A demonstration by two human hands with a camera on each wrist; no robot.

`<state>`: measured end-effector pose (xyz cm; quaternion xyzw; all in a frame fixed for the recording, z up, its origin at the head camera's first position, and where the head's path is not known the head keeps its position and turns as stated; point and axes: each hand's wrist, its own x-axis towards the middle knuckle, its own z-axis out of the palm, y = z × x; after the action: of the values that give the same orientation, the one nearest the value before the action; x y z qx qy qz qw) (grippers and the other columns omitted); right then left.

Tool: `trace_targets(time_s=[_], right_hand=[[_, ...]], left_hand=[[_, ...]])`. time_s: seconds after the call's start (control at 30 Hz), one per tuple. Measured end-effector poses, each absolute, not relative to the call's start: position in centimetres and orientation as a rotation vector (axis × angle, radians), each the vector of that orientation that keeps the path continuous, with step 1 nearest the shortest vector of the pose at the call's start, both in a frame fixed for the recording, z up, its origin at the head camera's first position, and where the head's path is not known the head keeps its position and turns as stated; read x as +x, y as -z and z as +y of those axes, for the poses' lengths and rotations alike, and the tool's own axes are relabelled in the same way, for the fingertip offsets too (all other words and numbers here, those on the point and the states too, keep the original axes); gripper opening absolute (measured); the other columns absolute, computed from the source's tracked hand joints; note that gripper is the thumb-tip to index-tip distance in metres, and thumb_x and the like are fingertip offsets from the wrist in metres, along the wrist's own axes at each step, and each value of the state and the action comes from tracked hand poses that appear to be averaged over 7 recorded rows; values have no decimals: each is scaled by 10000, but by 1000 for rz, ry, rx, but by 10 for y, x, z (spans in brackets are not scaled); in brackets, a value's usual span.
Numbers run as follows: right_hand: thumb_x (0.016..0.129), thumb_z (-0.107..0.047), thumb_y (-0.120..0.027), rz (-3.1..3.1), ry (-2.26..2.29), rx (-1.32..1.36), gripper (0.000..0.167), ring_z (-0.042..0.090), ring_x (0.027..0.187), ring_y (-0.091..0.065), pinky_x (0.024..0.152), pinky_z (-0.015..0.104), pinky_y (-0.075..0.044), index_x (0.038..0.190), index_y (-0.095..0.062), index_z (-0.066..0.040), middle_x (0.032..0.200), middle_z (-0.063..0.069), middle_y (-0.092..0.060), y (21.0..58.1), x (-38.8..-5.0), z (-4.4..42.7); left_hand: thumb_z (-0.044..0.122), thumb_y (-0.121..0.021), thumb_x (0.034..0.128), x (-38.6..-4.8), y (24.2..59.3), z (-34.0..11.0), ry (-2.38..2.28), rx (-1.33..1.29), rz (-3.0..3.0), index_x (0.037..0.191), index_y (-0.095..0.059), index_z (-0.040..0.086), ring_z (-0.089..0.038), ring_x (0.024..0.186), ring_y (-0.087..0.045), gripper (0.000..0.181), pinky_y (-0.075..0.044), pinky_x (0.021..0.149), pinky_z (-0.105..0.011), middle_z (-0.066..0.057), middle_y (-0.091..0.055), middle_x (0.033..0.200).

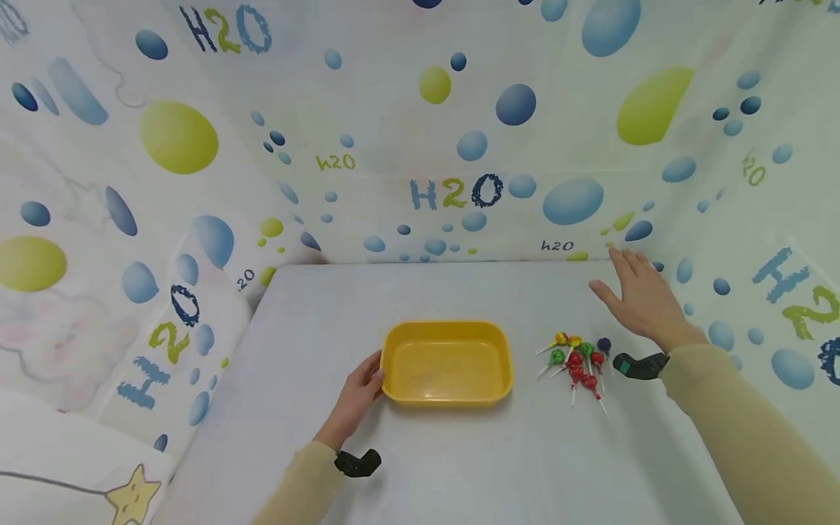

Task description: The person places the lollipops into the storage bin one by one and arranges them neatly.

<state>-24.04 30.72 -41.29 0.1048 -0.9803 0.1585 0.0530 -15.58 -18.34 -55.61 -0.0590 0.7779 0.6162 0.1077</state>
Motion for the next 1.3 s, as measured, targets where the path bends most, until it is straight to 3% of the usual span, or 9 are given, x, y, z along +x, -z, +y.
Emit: trace_targets(time_s=[0.23,0.5,0.67,0.8,1.07,1.3], right_hand=[[1062,-530,-436,-2987,-505,292,849,597,1484,-164,1209,733,-165,1597,-161,69,1603,385,-224,420,-233,317],[1063,-591,-350,-3098,-619,199,878,581,1507,-96,1201,745,-135,1612,-101,47,1632,379,-140,429,-231,327],[1050,-649,-278,-3205,-854,33,911,564,1511,-107,1198,736,-157,1619,-65,29,1653,349,-98,456,-226,337],[1047,-657,-264,-3235,-909,-69,903,578,1487,-175,1182,735,-211,1611,-128,35,1635,358,-162,484,-219,347],[1115,-368,-399,-3108,-985,-117,612,532,1378,-444,1127,655,-398,1544,-343,65,1497,343,-459,528,-214,356],[1067,-239,-552,-3086,-1112,-141,543,507,1345,-498,1108,633,-440,1518,-425,35,1469,317,-516,540,-216,357]], left_hand=[[168,-482,1093,-157,556,-184,-1791,-154,2277,1599,-325,68,-358,1394,-517,539,-545,1079,-420,-183,-394,1625],[191,-465,1101,-159,554,-186,-1772,-176,2250,1605,-318,85,-341,1358,-539,536,-536,1090,-442,-174,-381,1633],[196,-448,1107,-159,555,-186,-1747,-172,2244,1611,-302,85,-341,1363,-534,537,-529,1101,-433,-177,-366,1640],[185,-440,1108,-158,554,-185,-1758,-168,2221,1611,-291,67,-360,1395,-509,539,-498,1127,-465,-191,-351,1645],[174,-436,1107,-158,552,-186,-1733,-190,2232,1614,-293,85,-343,1386,-516,534,-501,1126,-446,-170,-364,1643],[166,-434,1108,-159,551,-184,-1726,-183,2220,1620,-275,82,-343,1399,-505,542,-508,1119,-414,-170,-347,1651]])
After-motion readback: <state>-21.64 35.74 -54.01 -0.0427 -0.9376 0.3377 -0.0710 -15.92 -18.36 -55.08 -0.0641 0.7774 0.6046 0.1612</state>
